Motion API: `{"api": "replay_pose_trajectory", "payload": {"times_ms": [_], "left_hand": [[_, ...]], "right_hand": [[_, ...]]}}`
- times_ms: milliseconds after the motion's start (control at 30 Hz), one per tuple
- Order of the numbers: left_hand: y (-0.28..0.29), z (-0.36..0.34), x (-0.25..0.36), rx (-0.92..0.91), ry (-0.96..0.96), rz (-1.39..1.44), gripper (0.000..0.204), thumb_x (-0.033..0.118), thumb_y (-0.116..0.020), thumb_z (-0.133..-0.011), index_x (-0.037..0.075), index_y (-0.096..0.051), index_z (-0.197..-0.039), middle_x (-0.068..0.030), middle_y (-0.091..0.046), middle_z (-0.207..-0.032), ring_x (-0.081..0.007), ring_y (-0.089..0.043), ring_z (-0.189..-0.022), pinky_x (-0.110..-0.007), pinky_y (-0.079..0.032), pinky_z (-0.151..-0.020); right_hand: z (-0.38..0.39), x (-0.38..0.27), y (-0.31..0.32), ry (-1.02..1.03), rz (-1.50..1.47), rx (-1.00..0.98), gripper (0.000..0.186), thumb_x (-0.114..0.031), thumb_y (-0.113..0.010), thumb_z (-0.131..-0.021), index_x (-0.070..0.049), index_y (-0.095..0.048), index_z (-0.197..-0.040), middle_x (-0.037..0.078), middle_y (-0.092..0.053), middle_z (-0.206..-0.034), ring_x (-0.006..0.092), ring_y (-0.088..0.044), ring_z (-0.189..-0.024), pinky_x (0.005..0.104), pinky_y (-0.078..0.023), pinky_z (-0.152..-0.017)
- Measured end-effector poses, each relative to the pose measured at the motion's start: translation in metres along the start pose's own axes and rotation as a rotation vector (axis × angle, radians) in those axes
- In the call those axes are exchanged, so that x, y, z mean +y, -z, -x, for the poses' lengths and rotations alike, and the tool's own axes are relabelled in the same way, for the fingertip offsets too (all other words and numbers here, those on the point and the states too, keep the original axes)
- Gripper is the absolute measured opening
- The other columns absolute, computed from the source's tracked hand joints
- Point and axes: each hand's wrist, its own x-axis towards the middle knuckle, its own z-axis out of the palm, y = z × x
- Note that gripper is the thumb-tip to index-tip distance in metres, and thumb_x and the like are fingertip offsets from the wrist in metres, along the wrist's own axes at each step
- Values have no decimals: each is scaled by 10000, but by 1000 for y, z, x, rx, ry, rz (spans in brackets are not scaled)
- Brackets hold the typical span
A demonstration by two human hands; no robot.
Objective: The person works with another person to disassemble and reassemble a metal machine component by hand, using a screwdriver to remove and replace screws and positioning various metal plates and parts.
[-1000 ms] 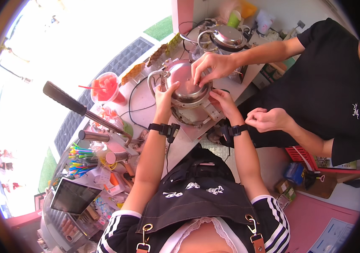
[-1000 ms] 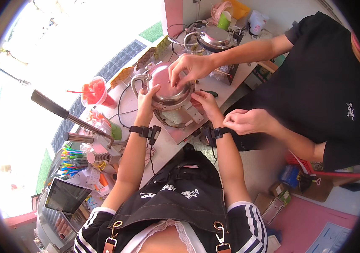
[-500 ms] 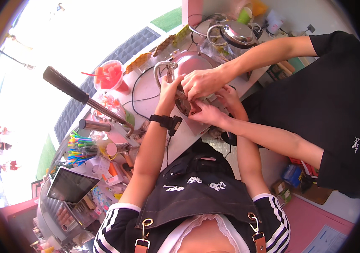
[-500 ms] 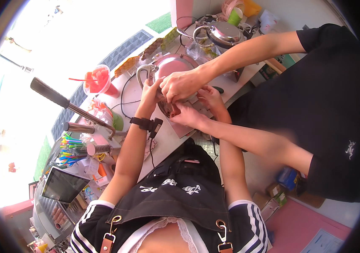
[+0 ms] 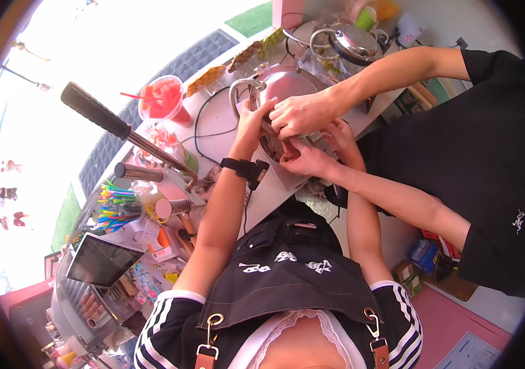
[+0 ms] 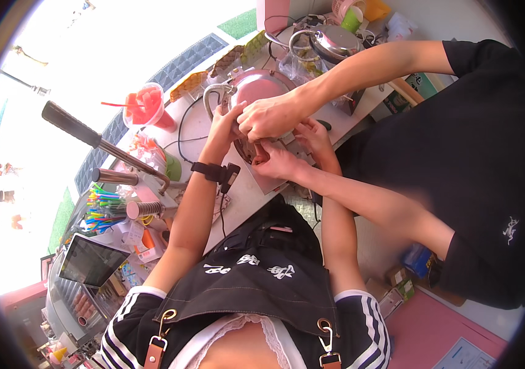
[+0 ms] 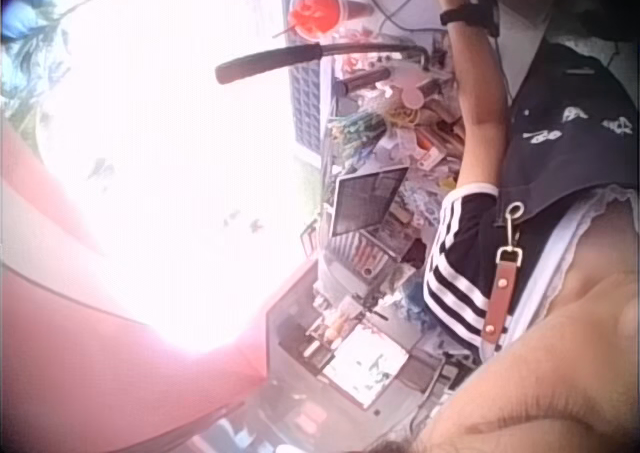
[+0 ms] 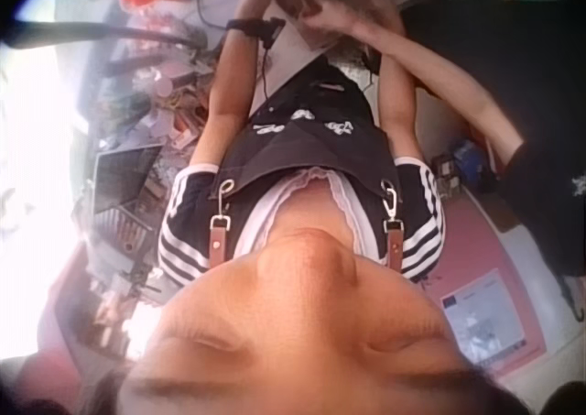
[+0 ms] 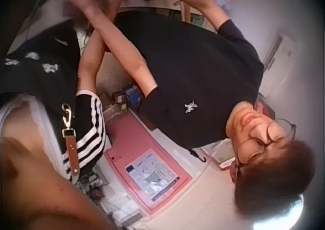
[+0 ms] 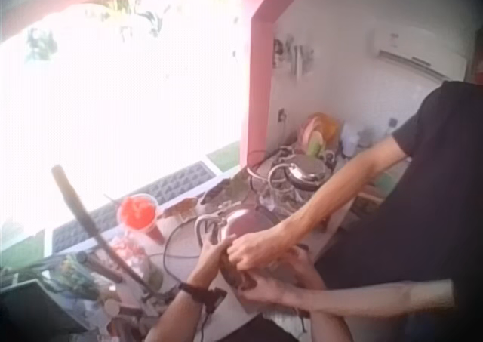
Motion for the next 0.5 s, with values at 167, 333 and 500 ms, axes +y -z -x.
{"api": "replay_pose_trajectory", "payload": {"times_ms": [167, 333, 500], "left_hand": [[4, -6, 4, 6, 23, -11, 494, 309, -811, -827, 51, -516, -1129, -39, -623, -854, -130, -629, -654, -285, -524, -489], [4, -9, 3, 23, -19, -59, 430, 295, -811, -823, 53, -559, -1072, -31, -623, -857, -113, -611, -654, -257, -484, -498], [1, -9, 2, 20, -62, 33, 409, 253, -812, -822, 53, -553, -1067, -39, -631, -865, -115, -619, -648, -256, -483, -495]], "right_hand": [[1, 2, -1, 3, -20, 33, 360, -218, -728, -934, -33, -617, -1222, 23, -693, -1032, 96, -657, -891, 230, -514, -744], [2, 5, -4, 28, -67, 68, 350, -220, -729, -933, -38, -619, -1212, 22, -695, -1041, 101, -660, -905, 234, -516, -753], [0, 5, -3, 12, -61, 61, 344, -212, -729, -932, -36, -620, -1206, 24, -693, -1041, 105, -658, -897, 234, -514, -749]]}}
